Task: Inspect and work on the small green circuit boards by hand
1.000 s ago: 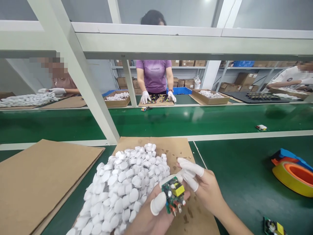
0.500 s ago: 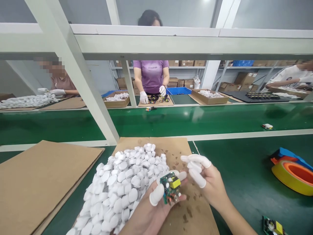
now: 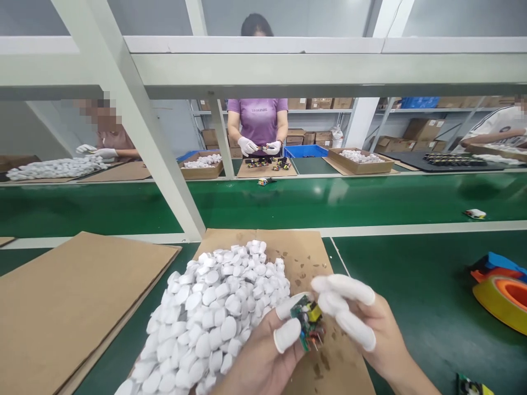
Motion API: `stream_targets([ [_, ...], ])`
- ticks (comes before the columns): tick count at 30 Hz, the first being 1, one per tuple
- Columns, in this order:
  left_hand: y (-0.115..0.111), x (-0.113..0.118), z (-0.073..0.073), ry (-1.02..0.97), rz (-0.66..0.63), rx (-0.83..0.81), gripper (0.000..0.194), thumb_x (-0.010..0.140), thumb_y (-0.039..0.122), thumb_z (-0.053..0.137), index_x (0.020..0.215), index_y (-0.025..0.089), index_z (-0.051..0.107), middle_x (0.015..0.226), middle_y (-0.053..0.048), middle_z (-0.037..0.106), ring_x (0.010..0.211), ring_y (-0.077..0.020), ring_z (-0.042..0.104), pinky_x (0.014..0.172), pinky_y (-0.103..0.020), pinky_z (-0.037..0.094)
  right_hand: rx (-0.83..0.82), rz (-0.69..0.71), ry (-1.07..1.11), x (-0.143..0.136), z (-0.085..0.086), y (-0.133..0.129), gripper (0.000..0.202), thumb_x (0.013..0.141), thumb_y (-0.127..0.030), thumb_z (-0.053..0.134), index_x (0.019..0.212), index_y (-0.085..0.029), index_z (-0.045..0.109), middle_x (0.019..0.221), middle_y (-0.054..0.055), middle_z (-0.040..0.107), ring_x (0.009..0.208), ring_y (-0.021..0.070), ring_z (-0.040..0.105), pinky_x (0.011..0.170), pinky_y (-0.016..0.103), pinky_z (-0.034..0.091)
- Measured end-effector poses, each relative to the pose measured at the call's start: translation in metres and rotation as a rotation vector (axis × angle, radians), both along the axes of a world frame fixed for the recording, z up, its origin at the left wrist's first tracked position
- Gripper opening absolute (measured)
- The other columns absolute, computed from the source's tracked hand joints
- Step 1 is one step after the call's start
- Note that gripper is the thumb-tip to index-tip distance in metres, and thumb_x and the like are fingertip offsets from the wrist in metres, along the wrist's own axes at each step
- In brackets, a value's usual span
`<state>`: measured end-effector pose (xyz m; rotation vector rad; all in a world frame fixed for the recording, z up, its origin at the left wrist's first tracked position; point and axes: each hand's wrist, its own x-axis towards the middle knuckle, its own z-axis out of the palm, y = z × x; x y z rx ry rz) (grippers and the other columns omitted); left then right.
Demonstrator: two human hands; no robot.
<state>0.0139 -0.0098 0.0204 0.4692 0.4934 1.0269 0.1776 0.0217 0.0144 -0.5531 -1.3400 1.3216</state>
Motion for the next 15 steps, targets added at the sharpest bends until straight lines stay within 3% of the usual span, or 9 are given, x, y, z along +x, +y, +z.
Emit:
stream_targets([
  [5, 0.0, -0.001, 0.001, 0.029, -0.137, 0.158, 0.041, 0.067, 0.039, 0.077, 0.104, 0.021, 0.072, 0.094, -0.007, 0.073, 0.097, -0.0235, 0.064, 0.096, -0.035, 0.042, 0.257, 0.114, -0.135, 0.004, 0.011, -0.007, 0.024, 0.085, -0.035, 0.067, 0.107, -0.045, 0.068, 0.101, -0.002, 0.077, 0.114, 0.0231, 0.062, 0.091, 0.037, 0.055],
  [9, 0.001, 0.0, -0.001, 0.073, -0.193, 0.174, 0.042, 0.063, 0.044, 0.079, 0.097, 0.019, 0.072, 0.09, -0.006, 0.071, 0.094, -0.0234, 0.063, 0.09, -0.033, 0.043, 0.317, 0.175, -0.205, 0.002, 0.016, -0.006, 0.025, 0.086, -0.035, 0.066, 0.106, -0.049, 0.067, 0.098, -0.004, 0.077, 0.11, 0.0244, 0.065, 0.097, 0.044, 0.051],
  [13, 0.001, 0.001, -0.003, 0.014, -0.182, 0.225, 0.037, 0.066, 0.043, 0.077, 0.092, 0.018, 0.07, 0.082, -0.005, 0.067, 0.088, -0.0211, 0.062, 0.085, -0.032, 0.042, 0.33, 0.175, -0.152, -0.004, 0.015, -0.005, 0.022, 0.083, -0.048, 0.066, 0.104, -0.047, 0.07, 0.099, -0.003, 0.076, 0.103, 0.0247, 0.069, 0.097, 0.041, 0.052],
  [15, 0.001, 0.0, -0.003, 0.011, -0.185, 0.198, 0.032, 0.065, 0.04, 0.078, 0.085, 0.018, 0.066, 0.079, -0.003, 0.065, 0.086, -0.0186, 0.06, 0.081, -0.028, 0.04, 0.282, 0.152, -0.108, -0.008, 0.014, -0.006, 0.017, 0.082, -0.045, 0.068, 0.099, -0.047, 0.072, 0.094, -0.004, 0.077, 0.097, 0.0243, 0.071, 0.092, 0.039, 0.056],
])
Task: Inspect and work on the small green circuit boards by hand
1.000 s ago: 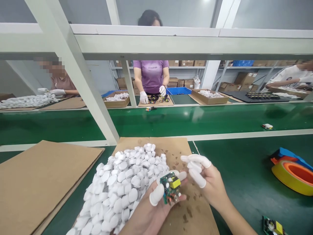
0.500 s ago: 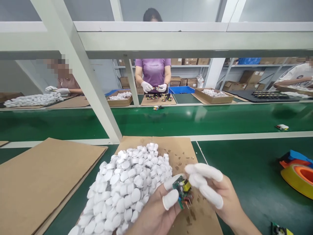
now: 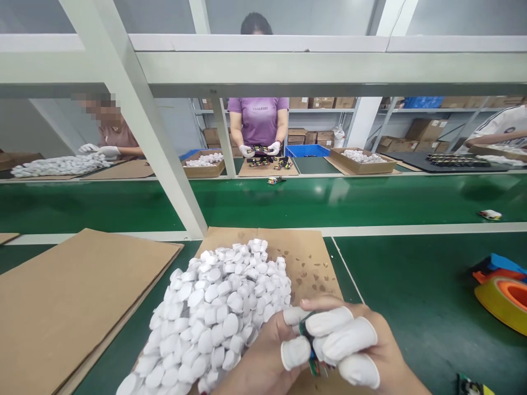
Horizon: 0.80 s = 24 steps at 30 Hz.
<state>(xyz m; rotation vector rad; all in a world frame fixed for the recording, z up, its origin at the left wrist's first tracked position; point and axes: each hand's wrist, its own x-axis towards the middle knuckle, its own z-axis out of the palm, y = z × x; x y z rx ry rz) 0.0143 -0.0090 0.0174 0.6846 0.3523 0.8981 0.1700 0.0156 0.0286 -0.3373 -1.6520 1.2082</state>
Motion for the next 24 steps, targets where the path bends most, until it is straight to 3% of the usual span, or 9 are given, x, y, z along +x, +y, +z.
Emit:
stream_targets([
  [3, 0.0, 0.0, 0.005, 0.008, 0.02, -0.057, 0.033, 0.061, 0.034, 0.082, 0.078, 0.02, 0.058, 0.074, 0.0, 0.06, 0.081, -0.0161, 0.058, 0.076, -0.025, 0.037, -0.062, -0.003, 0.062, -0.003, -0.001, -0.002, 0.015, 0.082, -0.042, 0.069, 0.095, -0.047, 0.073, 0.088, -0.004, 0.079, 0.089, 0.0227, 0.074, 0.084, 0.035, 0.059],
  [6, 0.002, 0.002, 0.013, -0.014, 0.025, -0.08, 0.039, 0.056, 0.034, 0.085, 0.076, 0.02, 0.056, 0.073, 0.002, 0.053, 0.073, -0.0134, 0.052, 0.073, -0.025, 0.037, -0.091, 0.002, 0.106, 0.0, -0.005, -0.003, 0.012, 0.08, -0.045, 0.07, 0.091, -0.048, 0.073, 0.086, -0.006, 0.079, 0.082, 0.0184, 0.075, 0.09, 0.031, 0.056],
  [9, 0.003, 0.005, 0.019, -0.047, -0.021, -0.105, 0.041, 0.051, 0.032, 0.088, 0.075, 0.018, 0.057, 0.073, 0.003, 0.046, 0.067, -0.0093, 0.044, 0.067, -0.022, 0.035, -0.094, -0.036, 0.083, 0.005, -0.013, -0.003, 0.009, 0.078, -0.047, 0.071, 0.086, -0.048, 0.074, 0.089, -0.005, 0.079, 0.08, 0.0203, 0.075, 0.093, 0.037, 0.055],
  [11, 0.002, 0.006, 0.02, -0.047, -0.07, -0.118, 0.035, 0.058, 0.026, 0.084, 0.076, 0.016, 0.057, 0.073, 0.002, 0.045, 0.066, -0.0089, 0.041, 0.063, -0.022, 0.032, -0.091, -0.071, 0.015, 0.009, -0.019, -0.002, 0.008, 0.077, -0.047, 0.072, 0.083, -0.045, 0.076, 0.094, -0.002, 0.078, 0.079, 0.0239, 0.075, 0.095, 0.043, 0.053],
  [14, -0.001, 0.005, 0.02, 0.0, -0.06, -0.127, 0.02, 0.069, 0.014, 0.074, 0.08, 0.015, 0.058, 0.077, -0.001, 0.046, 0.069, -0.0099, 0.043, 0.064, -0.024, 0.032, -0.01, -0.008, -0.044, 0.009, -0.019, 0.0, 0.012, 0.081, -0.045, 0.068, 0.09, -0.044, 0.076, 0.094, 0.0, 0.078, 0.089, 0.027, 0.073, 0.099, 0.046, 0.05],
  [17, -0.002, 0.006, 0.02, 0.028, -0.045, -0.098, 0.025, 0.064, 0.012, 0.078, 0.083, 0.016, 0.062, 0.079, 0.0, 0.049, 0.07, -0.0101, 0.047, 0.064, -0.022, 0.035, 0.055, 0.055, 0.028, 0.004, -0.013, 0.001, 0.015, 0.084, -0.042, 0.066, 0.097, -0.047, 0.072, 0.091, -0.003, 0.079, 0.101, 0.0256, 0.07, 0.095, 0.04, 0.053],
  [21, 0.0, 0.007, 0.017, -0.04, -0.039, -0.045, 0.034, 0.054, 0.022, 0.086, 0.081, 0.016, 0.066, 0.076, 0.002, 0.053, 0.067, -0.0062, 0.051, 0.061, -0.016, 0.038, -0.108, 0.082, 0.101, -0.002, -0.007, -0.006, 0.013, 0.079, -0.042, 0.072, 0.091, -0.048, 0.073, 0.091, -0.006, 0.078, 0.098, 0.0255, 0.071, 0.088, 0.039, 0.058],
  [24, -0.001, 0.003, 0.006, 0.001, -0.029, 0.031, 0.037, 0.058, 0.029, 0.085, 0.091, 0.021, 0.071, 0.07, 0.002, 0.062, 0.063, -0.0057, 0.058, 0.064, -0.015, 0.043, -0.293, 0.079, 0.172, -0.005, -0.008, -0.015, 0.033, 0.076, -0.043, 0.074, 0.108, -0.047, 0.066, 0.117, -0.002, 0.071, 0.106, 0.0268, 0.067, 0.087, 0.038, 0.058],
])
